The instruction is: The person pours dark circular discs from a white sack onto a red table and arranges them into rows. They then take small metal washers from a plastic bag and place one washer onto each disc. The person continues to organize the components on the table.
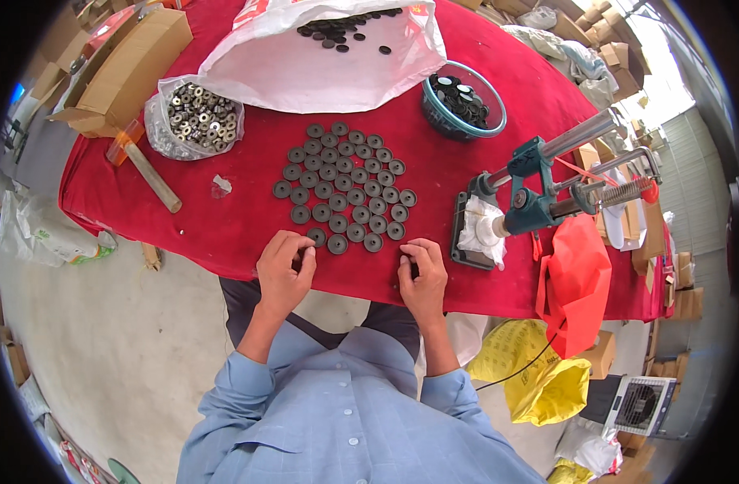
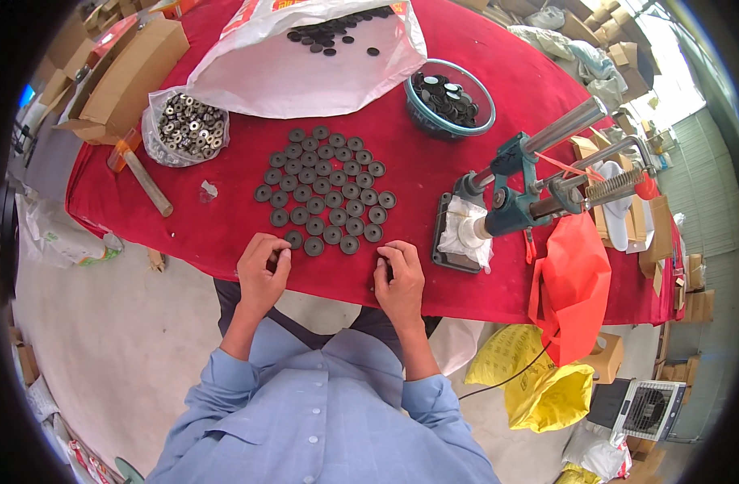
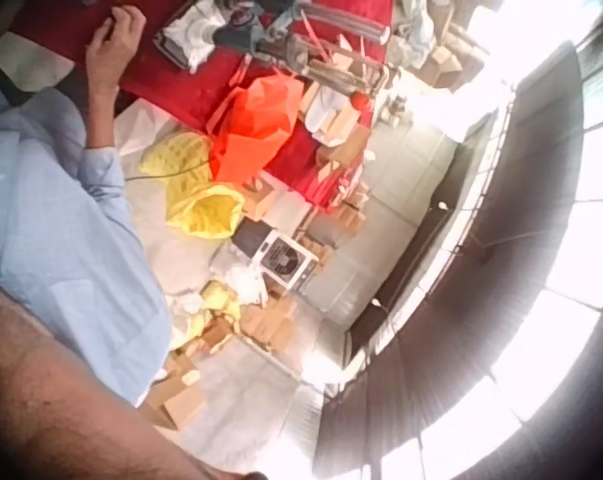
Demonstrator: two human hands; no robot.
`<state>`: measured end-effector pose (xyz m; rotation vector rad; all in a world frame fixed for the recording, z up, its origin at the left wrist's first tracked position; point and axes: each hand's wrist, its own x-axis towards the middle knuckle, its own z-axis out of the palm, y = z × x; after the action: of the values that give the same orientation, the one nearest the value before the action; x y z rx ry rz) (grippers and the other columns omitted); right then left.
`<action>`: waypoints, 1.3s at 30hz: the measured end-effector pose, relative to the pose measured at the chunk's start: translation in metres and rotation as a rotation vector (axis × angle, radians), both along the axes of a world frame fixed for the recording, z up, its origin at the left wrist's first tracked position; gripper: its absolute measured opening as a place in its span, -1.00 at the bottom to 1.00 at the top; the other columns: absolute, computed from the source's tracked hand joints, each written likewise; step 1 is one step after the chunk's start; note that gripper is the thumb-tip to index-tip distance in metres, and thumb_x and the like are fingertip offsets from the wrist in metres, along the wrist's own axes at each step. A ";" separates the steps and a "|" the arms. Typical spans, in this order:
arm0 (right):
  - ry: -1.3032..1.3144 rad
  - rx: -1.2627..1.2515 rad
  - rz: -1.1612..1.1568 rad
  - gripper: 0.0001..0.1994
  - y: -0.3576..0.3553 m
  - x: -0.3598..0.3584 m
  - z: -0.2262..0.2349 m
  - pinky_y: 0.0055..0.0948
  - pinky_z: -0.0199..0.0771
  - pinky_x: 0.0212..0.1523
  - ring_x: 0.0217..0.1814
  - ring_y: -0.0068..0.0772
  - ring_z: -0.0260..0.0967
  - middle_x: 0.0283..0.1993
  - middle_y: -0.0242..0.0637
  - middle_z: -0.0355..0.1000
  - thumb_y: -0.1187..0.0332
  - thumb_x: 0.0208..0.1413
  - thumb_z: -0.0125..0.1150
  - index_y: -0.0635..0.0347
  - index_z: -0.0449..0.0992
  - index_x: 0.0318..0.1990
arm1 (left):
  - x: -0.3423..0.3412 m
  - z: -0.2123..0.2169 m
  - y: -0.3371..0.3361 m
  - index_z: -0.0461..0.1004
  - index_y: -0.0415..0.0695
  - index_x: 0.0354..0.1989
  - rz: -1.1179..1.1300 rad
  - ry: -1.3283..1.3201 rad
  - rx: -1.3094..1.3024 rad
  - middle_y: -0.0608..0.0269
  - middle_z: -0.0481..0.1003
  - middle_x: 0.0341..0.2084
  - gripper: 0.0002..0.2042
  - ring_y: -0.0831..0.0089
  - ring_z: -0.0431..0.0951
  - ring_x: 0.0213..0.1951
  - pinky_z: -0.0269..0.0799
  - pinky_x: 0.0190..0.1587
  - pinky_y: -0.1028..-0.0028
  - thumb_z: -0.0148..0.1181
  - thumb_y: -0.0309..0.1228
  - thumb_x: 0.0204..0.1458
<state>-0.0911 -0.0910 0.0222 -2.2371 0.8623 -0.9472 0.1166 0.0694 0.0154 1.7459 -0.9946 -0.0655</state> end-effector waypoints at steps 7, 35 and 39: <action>-0.004 0.002 -0.003 -0.80 -0.003 -0.002 -0.004 -0.25 0.64 -0.07 -0.06 -0.09 0.58 0.00 -0.08 0.51 0.65 0.14 0.29 0.32 0.60 -0.08 | 0.009 0.009 0.001 0.61 -0.22 -0.20 -0.005 0.126 -0.012 0.27 0.53 -0.31 -0.90 0.56 0.48 -0.46 0.38 -0.42 0.50 0.29 -0.63 0.13; -0.060 0.079 0.034 -0.82 -0.010 -0.010 0.005 -0.15 0.55 0.01 0.01 -0.05 0.54 -0.06 -0.15 0.54 0.57 0.07 0.37 0.25 0.63 -0.15 | 0.115 0.033 -0.182 0.16 -0.06 0.61 -0.523 -0.651 0.576 0.08 0.07 0.63 -0.32 0.11 0.02 0.64 -0.08 0.61 -0.05 0.11 -0.11 0.38; -0.089 0.072 0.035 -0.83 -0.008 -0.005 0.000 -0.13 0.55 0.03 0.01 -0.03 0.55 -0.06 -0.15 0.55 0.56 0.07 0.37 0.25 0.64 -0.16 | 0.105 0.026 -0.180 0.10 -0.06 0.64 -0.606 -0.712 0.604 0.08 0.04 0.65 -0.25 0.09 0.00 0.65 -0.11 0.61 -0.10 0.17 -0.07 0.34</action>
<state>-0.0962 -0.0989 0.0221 -2.1264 0.8022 -0.9760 0.2219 -0.1106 0.0413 1.9716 -2.1886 -0.1470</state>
